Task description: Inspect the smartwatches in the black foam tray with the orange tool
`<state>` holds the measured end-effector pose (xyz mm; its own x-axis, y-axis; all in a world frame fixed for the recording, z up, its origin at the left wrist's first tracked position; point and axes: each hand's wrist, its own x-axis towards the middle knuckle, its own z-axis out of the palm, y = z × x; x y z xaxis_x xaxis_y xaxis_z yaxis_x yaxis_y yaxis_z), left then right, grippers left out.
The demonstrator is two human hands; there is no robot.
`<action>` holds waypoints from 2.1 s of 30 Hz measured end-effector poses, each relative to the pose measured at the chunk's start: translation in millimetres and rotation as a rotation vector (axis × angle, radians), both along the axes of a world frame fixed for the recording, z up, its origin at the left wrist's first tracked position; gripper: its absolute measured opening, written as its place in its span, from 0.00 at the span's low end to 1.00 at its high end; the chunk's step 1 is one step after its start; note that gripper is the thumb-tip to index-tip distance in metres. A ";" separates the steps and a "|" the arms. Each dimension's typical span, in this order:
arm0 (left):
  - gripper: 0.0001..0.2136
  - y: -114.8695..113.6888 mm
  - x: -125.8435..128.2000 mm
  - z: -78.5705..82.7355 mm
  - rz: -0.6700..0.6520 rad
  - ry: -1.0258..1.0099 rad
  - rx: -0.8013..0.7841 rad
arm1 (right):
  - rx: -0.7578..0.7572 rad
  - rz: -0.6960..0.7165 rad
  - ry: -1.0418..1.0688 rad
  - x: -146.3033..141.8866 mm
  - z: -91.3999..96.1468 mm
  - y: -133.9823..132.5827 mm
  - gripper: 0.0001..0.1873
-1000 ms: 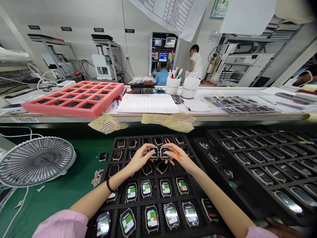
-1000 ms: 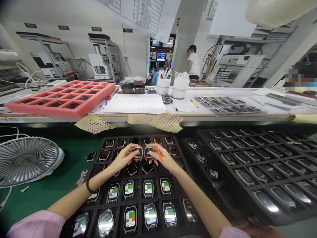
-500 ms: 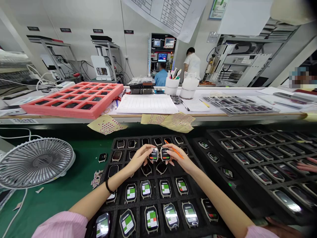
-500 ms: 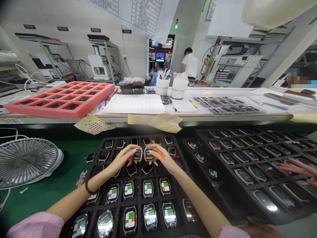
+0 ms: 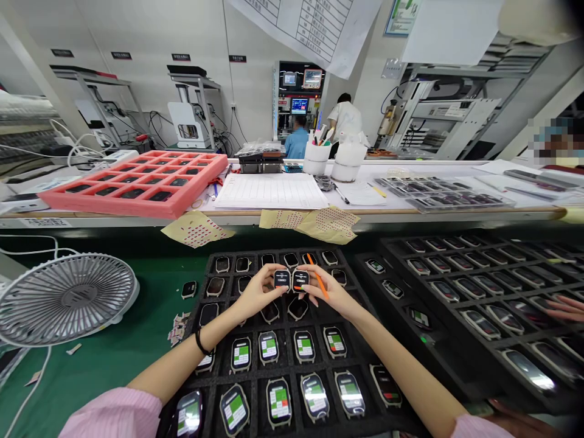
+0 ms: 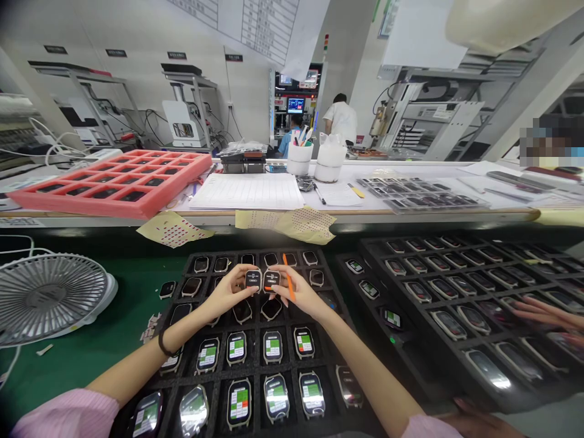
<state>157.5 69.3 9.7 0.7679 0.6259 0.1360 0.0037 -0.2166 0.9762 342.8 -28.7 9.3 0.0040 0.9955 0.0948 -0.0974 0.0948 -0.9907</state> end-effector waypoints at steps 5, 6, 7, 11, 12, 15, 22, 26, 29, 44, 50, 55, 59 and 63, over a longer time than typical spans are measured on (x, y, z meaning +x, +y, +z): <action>0.17 -0.9 1.4 2.0 0.010 -0.021 -0.088 | 0.021 0.016 -0.024 0.2 -1.4 0.3 0.22; 0.17 -1.0 1.3 2.4 0.013 -0.016 -0.102 | 0.025 0.018 -0.025 0.4 -1.9 0.4 0.22; 0.17 -1.0 1.1 2.6 0.014 -0.011 -0.109 | 0.027 0.018 -0.025 0.5 -2.2 0.5 0.22; 0.17 -0.5 0.1 2.7 0.009 -0.034 -0.093 | 0.022 -0.003 -0.017 -0.2 -1.2 0.1 0.21; 0.17 -0.5 0.1 2.8 0.009 -0.035 -0.090 | 0.018 -0.015 -0.019 -0.5 -0.8 0.0 0.20; 0.17 -0.7 0.7 3.2 0.016 -0.012 -0.096 | 0.004 -0.067 -0.044 -0.8 -0.6 -0.2 0.19; 0.19 -1.0 0.2 2.2 0.003 -0.014 -0.048 | -0.011 -0.043 -0.048 0.5 -3.8 0.5 0.22; 0.20 -0.2 0.0 0.4 0.012 -0.009 -0.028 | 0.015 -0.027 -0.078 0.0 -5.2 0.8 0.24; 0.17 1.1 0.9 -1.1 0.029 -0.022 -0.071 | 0.010 -0.060 -0.071 -1.0 -5.2 1.4 0.20; 0.16 0.3 0.8 0.3 -0.005 0.028 -0.090 | -0.004 -0.126 -0.081 -3.8 -4.8 1.4 0.16; 0.20 0.9 0.3 -2.9 -0.060 0.003 -0.054 | -0.015 -0.102 -0.059 -2.1 -6.7 1.8 0.20; 0.19 1.5 0.8 -2.2 -0.049 0.000 -0.123 | 0.019 -0.142 -0.093 -2.1 -4.6 0.5 0.17; 0.17 3.2 1.0 -0.3 0.039 0.026 -0.115 | 0.005 -0.165 -0.145 -2.2 -4.0 -0.4 0.17; 0.16 4.4 1.3 1.3 0.100 0.036 -0.144 | 0.009 -0.120 -0.122 -2.1 -4.8 0.4 0.16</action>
